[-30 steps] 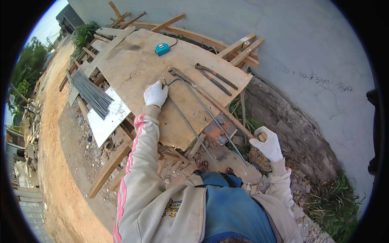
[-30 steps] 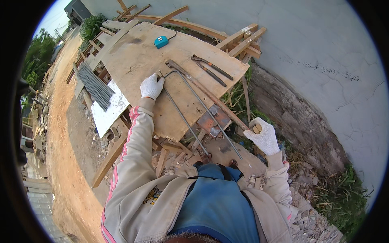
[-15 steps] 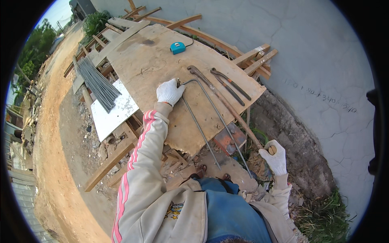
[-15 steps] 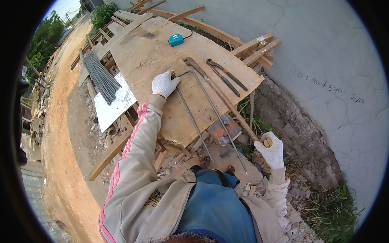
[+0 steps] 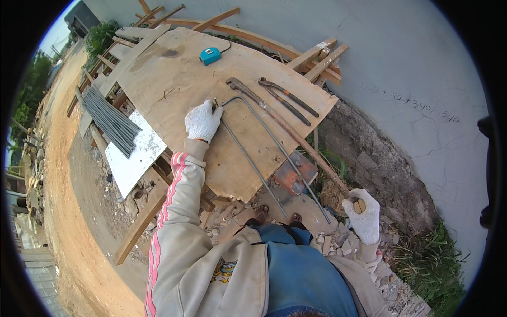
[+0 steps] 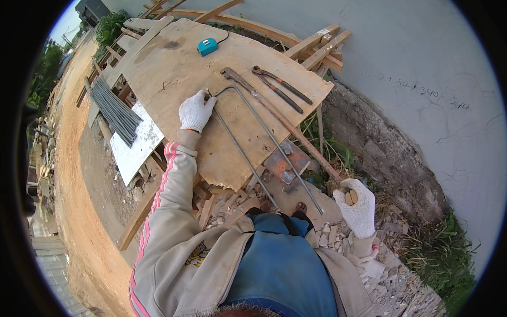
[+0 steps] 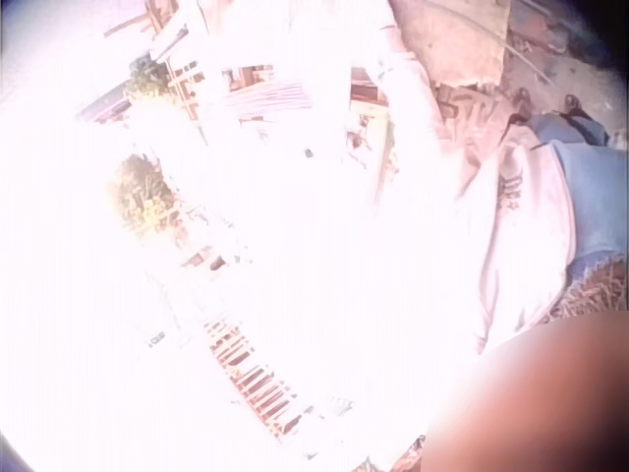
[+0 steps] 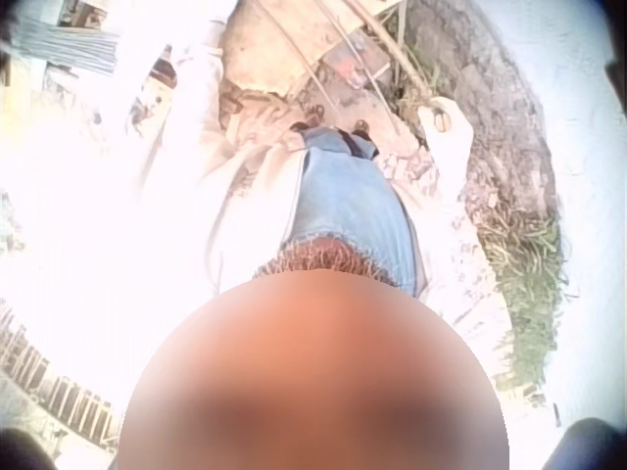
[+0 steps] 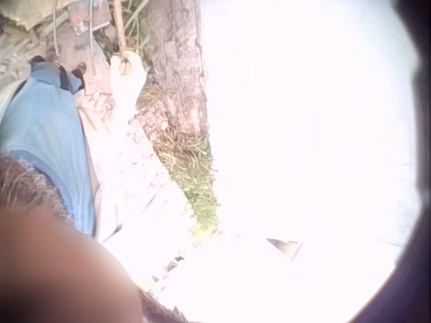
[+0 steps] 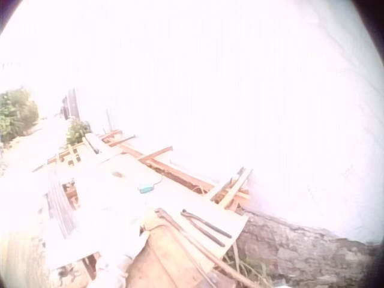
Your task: The person bends metal rods into U-shapes using a long metal bar as a lever against a wooden workbench. They repeatedly position the rods, apply leverage to bend them, and use a hammer to adjust the shape. The finished bent rods are placed on the workbench.
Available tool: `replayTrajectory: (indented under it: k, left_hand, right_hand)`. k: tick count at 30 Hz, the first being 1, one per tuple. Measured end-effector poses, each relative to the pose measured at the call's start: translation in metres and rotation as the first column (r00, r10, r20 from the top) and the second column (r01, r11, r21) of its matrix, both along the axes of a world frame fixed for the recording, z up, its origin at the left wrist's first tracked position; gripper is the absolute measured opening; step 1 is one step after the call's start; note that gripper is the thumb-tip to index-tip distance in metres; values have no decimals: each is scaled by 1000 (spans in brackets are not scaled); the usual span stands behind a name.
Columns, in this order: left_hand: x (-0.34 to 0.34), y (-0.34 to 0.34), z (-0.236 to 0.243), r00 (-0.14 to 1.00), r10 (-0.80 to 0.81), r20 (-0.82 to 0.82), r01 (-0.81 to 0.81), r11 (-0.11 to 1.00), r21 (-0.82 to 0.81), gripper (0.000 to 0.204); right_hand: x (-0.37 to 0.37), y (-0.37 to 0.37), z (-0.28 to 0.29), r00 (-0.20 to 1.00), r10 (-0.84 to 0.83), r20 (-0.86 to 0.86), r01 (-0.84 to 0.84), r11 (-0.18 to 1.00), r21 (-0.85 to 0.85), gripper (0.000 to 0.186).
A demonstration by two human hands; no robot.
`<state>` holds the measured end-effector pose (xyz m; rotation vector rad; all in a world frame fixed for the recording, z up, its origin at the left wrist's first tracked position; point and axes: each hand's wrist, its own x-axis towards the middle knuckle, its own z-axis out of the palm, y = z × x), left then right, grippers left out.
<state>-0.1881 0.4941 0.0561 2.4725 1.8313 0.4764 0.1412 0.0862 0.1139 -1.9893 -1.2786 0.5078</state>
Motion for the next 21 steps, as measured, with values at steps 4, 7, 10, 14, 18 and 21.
replayTrajectory:
  k: [4,7,10,14,18,21]
  left_hand:
    - [-2,-10,3,999,-16,47,16,1000,4,39]
    - [-5,-20,3,992,-91,91,83,993,86,31]
    - [-3,-30,1,986,-168,14,165,977,138,21]
    - [-4,-35,0,953,-288,96,262,941,215,22]
    - [-9,-35,1,919,-365,148,332,920,207,24]
    - [-10,-37,2,920,-367,137,332,916,223,26]
  right_hand:
    - [-20,3,-3,993,114,-17,-115,984,-136,36]
    - [-26,5,-5,982,70,-174,-109,968,-226,39]
    - [-32,7,-8,962,93,-258,-154,962,-227,39]
    - [-45,14,-18,965,59,-255,-102,982,-158,34]
    - [-52,17,-24,993,51,-109,-70,981,-180,21]
    - [-54,14,-25,990,-21,-136,-13,969,-248,21]
